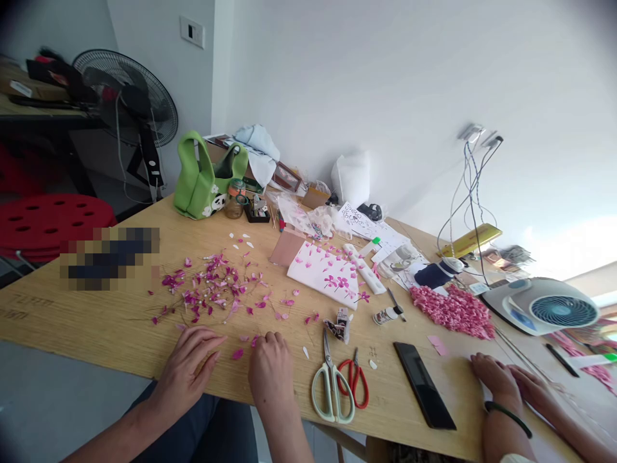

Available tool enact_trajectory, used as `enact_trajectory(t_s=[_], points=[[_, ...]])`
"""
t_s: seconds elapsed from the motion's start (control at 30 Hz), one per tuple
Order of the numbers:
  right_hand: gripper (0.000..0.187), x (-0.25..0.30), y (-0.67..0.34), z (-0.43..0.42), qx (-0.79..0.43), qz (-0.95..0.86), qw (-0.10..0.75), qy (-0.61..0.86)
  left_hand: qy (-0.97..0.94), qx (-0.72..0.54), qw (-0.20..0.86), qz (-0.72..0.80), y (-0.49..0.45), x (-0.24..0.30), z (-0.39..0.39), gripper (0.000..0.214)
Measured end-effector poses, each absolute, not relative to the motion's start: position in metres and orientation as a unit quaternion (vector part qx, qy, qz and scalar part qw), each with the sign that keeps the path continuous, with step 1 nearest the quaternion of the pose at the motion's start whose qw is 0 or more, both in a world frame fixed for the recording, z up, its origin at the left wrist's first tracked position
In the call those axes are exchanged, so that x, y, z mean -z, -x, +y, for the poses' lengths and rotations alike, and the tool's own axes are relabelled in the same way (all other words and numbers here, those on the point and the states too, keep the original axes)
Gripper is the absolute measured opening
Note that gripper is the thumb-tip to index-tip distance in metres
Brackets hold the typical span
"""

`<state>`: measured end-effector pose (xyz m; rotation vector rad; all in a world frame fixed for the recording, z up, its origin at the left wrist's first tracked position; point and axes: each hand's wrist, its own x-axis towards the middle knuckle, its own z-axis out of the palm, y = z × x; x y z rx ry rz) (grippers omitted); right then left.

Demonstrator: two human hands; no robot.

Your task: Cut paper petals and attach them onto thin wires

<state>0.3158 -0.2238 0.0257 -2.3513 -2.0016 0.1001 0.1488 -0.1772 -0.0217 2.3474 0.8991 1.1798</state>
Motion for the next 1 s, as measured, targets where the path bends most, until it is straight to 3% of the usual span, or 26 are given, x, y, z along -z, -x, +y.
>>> enact_trajectory(t_s=[0.3, 0.6, 0.8, 1.0], points=[[0.023, -0.020, -0.315, -0.214, -0.078, -0.649, 0.057, 0.755, -0.828, -0.421, 0.192, 0.315, -0.151, 0.019, -0.175, 0.026], [0.015, -0.030, -0.345, -0.215, -0.295, -0.559, 0.269, 0.727, -0.821, -0.429, 0.212, 0.312, -0.151, 0.017, -0.173, 0.023], [0.022, -0.030, -0.365, -0.219, -0.468, -0.440, 0.404, 0.651, -0.805, -0.437, 0.251, 0.312, -0.154, 0.014, -0.175, 0.023], [0.027, -0.036, -0.370, -0.227, -0.557, -0.331, 0.496, 0.577, -0.780, -0.431, 0.331, 0.309, -0.164, -0.010, -0.169, 0.020]])
